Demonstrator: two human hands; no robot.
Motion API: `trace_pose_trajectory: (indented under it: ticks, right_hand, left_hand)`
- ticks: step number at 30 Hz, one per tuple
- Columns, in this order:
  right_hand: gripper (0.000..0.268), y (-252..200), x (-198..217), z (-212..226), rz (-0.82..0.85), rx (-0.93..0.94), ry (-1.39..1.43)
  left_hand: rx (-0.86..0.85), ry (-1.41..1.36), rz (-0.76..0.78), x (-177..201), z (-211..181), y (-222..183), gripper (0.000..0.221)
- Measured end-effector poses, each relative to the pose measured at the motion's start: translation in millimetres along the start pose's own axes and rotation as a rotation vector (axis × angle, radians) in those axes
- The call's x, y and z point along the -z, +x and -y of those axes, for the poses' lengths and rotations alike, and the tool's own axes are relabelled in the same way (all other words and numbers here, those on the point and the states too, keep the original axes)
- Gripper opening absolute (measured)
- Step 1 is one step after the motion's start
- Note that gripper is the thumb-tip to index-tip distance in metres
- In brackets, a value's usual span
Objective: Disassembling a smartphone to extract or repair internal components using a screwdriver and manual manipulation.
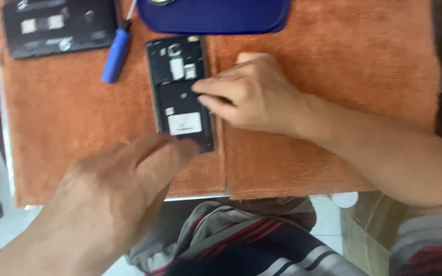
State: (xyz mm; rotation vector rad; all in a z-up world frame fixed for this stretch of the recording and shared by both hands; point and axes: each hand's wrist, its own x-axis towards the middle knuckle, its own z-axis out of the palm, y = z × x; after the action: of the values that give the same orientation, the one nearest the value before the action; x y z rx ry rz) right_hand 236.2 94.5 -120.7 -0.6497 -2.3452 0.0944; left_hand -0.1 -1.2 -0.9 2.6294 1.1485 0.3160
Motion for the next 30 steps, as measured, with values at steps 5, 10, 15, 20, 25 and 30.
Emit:
trace_pose_trajectory:
  ticks: [5,10,15,20,25,30]
  right_hand:
    - [0.011,2.3,-2.4,1.8,0.007,-0.034,0.045]
    - [0.011,1.0,-4.0,1.3,0.026,-0.071,0.078]
    - [0.011,0.9,-3.2,3.0,0.040,-0.051,0.066]
    - [0.012,-2.0,-8.6,0.7,0.059,-0.081,0.120]
    - [0.010,-1.6,-9.6,1.0,0.053,-0.061,0.082]
    - [0.011,-3.1,-9.1,0.5,0.044,-0.080,0.099]
  left_hand:
    - [0.118,0.427,-0.117,-14.5,8.5,0.8,0.026]
    - [0.024,0.231,-0.071,-14.3,0.6,0.7,0.024]
    - [0.098,0.267,-0.069,-15.5,4.1,-2.5,0.023]
    - [0.025,0.133,-0.080,-9.0,0.1,3.8,0.023]
    - [0.146,0.323,-0.083,-23.7,10.1,-6.4,0.021]
    - [0.185,0.328,-0.101,-22.9,8.4,-8.1,0.015]
